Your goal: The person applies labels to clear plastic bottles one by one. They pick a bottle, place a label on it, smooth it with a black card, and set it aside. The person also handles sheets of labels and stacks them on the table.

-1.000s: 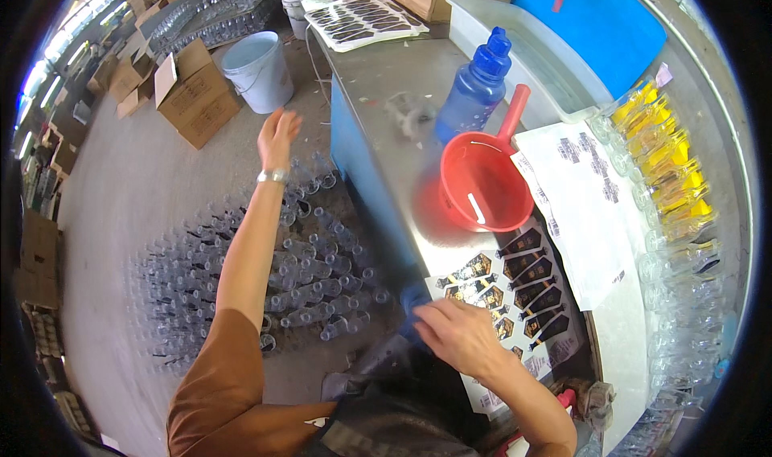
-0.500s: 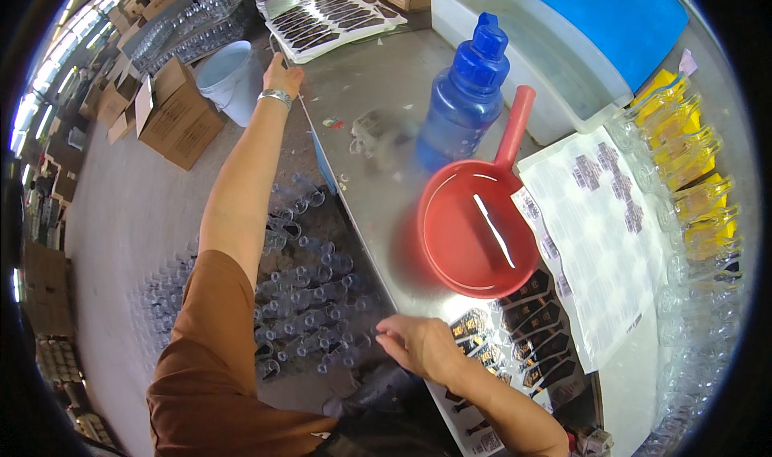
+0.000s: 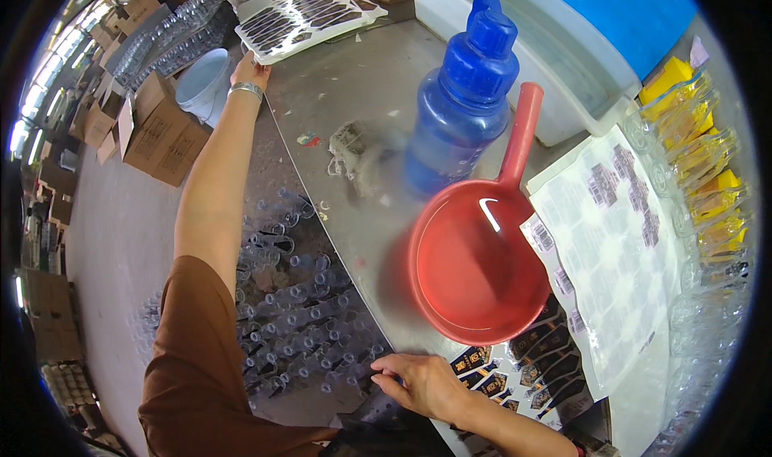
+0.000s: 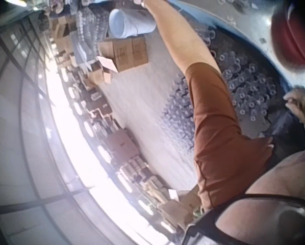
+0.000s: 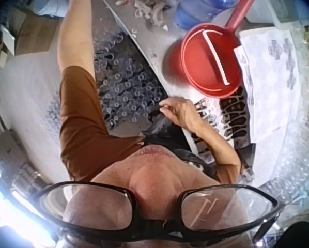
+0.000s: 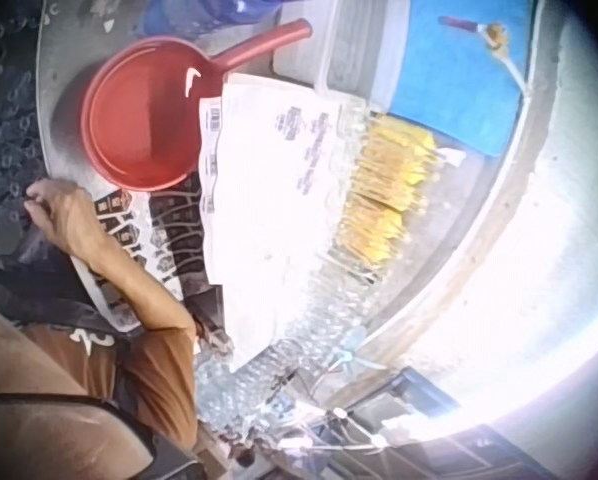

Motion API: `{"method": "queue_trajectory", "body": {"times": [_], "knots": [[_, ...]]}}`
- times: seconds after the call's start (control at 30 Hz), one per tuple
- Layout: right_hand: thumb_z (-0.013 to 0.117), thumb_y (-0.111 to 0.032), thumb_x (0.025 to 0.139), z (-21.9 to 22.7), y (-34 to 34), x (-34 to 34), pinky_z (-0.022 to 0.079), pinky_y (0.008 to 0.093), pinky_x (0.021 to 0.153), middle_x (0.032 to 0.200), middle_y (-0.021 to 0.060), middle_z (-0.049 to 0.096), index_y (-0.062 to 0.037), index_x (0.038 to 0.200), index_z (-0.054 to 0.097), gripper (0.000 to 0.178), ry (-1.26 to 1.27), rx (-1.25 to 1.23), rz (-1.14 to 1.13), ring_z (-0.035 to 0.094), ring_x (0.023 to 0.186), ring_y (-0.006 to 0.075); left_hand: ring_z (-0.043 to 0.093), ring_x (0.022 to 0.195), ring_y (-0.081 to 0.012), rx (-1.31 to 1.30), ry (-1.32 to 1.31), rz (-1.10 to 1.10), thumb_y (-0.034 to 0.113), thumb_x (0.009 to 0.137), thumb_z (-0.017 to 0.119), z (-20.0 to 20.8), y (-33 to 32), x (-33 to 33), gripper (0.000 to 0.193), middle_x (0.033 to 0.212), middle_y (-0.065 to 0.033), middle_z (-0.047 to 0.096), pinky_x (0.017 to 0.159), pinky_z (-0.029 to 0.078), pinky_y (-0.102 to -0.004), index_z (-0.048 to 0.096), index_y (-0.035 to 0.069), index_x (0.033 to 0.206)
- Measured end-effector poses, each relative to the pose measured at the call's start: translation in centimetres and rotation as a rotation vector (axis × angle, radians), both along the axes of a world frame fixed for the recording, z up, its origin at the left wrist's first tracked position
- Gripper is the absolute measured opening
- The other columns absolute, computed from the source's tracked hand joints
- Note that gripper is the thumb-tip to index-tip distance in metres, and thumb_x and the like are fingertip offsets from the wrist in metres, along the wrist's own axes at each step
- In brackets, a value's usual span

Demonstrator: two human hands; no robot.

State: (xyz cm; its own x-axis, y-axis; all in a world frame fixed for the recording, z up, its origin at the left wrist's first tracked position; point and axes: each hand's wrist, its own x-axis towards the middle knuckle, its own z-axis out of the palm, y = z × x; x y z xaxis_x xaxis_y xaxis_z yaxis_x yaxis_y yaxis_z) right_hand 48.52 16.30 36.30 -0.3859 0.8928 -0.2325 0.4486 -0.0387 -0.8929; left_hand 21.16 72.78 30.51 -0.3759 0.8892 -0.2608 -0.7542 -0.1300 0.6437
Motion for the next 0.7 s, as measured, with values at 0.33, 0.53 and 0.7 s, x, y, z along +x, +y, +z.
{"method": "queue_trajectory", "body": {"times": [0.33,0.53,0.7], "knots": [[0.071,-0.014,0.092,-0.2,0.1,0.1,0.051,0.0271,0.052,0.078,0.0059,0.069,-0.003,0.11,0.068,0.022,0.1,-0.089,-0.033,0.064,0.052,0.0125,0.069,0.097,-0.0342,-0.282,0.435,-0.047,-0.003,0.087,0.068,0.5,2.3,1.5,0.033,0.114,-0.0181,0.066,0.078,0.06,-0.0488,0.059,0.0,0.119],[0.07,-0.014,0.093,-0.3,0.2,-0.1,0.052,0.0265,0.052,0.081,0.0055,0.069,-0.0016,0.111,0.067,0.023,0.129,-0.094,-0.006,0.065,0.053,0.012,0.065,0.108,-0.041,-0.136,0.028,-0.107,0.001,0.097,0.055,1.3,2.8,1.2,0.033,0.13,-0.021,0.059,0.087,0.056,-0.0618,0.052,0.001,0.13],[0.07,-0.015,0.093,-0.2,0.1,-0.1,0.052,0.0266,0.052,0.082,0.0055,0.069,-0.0018,0.112,0.067,0.023,0.11,-0.123,-0.001,0.066,0.053,0.012,0.066,0.106,-0.039,-0.116,0.055,-0.116,0.001,0.093,0.064,0.2,2.5,0.8,0.037,0.125,-0.0213,0.061,0.086,0.058,-0.0578,0.053,0.001,0.129]]}}
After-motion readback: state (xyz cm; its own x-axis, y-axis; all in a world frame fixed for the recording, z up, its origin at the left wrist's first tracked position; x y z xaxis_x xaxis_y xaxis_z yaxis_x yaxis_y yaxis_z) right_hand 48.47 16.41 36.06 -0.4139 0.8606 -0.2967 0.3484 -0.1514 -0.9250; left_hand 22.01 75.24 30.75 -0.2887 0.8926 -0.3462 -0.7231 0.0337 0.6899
